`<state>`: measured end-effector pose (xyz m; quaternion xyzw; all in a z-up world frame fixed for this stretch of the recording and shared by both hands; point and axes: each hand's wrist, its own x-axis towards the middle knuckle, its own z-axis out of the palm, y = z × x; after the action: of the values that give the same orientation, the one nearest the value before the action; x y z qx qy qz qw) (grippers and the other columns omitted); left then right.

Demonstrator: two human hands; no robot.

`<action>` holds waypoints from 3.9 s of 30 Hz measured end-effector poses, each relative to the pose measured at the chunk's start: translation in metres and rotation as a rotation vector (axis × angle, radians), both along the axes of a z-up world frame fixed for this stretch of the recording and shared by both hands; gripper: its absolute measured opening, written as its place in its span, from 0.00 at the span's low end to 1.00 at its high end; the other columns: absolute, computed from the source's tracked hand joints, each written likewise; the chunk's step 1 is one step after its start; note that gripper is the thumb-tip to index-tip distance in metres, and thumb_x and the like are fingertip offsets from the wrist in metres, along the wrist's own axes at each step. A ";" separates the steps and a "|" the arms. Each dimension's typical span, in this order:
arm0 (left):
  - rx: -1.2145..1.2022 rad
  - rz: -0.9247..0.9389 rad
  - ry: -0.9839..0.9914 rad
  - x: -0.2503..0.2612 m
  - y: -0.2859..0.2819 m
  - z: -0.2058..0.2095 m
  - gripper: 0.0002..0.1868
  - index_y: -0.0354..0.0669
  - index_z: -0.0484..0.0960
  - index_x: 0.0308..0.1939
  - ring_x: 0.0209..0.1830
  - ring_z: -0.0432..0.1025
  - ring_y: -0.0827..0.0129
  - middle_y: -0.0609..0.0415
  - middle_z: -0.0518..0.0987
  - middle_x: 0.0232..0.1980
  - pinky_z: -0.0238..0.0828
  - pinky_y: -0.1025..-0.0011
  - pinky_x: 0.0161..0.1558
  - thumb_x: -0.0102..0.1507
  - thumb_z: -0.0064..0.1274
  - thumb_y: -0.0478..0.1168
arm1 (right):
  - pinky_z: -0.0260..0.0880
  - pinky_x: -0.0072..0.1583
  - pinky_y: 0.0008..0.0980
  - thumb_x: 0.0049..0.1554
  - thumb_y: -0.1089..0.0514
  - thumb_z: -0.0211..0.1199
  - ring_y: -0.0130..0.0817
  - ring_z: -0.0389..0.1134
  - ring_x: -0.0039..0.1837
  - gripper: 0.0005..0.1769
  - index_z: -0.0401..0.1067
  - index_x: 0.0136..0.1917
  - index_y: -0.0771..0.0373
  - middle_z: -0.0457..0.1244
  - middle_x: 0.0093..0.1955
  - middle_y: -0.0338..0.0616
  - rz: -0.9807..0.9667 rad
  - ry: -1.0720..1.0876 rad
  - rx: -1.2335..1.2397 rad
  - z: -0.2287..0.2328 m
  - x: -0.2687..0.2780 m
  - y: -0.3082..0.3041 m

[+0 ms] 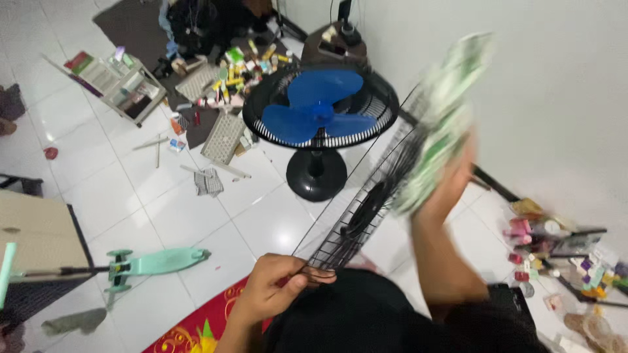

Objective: The person removes the front grille of a standing electric fan, wipes the grille with a cloth, and places it aside. The fan blades remain exposed while the person continues to clean the grille.

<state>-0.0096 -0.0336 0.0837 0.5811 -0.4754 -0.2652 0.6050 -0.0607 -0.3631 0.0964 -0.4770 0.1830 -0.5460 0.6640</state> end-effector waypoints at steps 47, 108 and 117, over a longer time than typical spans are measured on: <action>0.079 0.774 -0.188 -0.132 -0.130 -0.096 0.35 0.40 0.62 0.20 0.21 0.53 0.81 0.64 0.57 0.20 0.46 0.75 0.25 0.54 0.66 0.62 | 0.71 0.61 0.36 0.68 0.47 0.48 0.34 0.69 0.58 0.18 0.71 0.57 0.61 0.66 0.56 0.42 0.046 0.162 0.359 -0.215 -0.292 -0.307; 0.153 0.370 -0.693 0.151 -0.072 -0.033 0.12 0.43 0.77 0.28 0.25 0.72 0.61 0.54 0.75 0.27 0.67 0.65 0.29 0.57 0.61 0.45 | 0.66 0.40 0.41 0.58 0.50 0.63 0.38 0.66 0.28 0.14 0.80 0.37 0.59 0.69 0.28 0.44 0.379 1.134 -0.986 -0.042 0.099 0.089; 0.316 0.388 -0.583 0.199 -0.013 -0.007 0.23 0.40 0.72 0.17 0.18 0.67 0.61 0.53 0.69 0.18 0.64 0.65 0.24 0.59 0.64 0.48 | 0.65 0.29 0.31 0.64 0.53 0.59 0.33 0.65 0.26 0.17 0.76 0.37 0.63 0.68 0.30 0.47 0.233 0.908 -0.240 -0.045 0.059 0.020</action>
<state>0.1896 -0.0470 0.0770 0.7973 -0.4620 -0.0392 0.3864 -0.0019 -0.3428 0.0515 -0.7575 0.3353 -0.2220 0.5142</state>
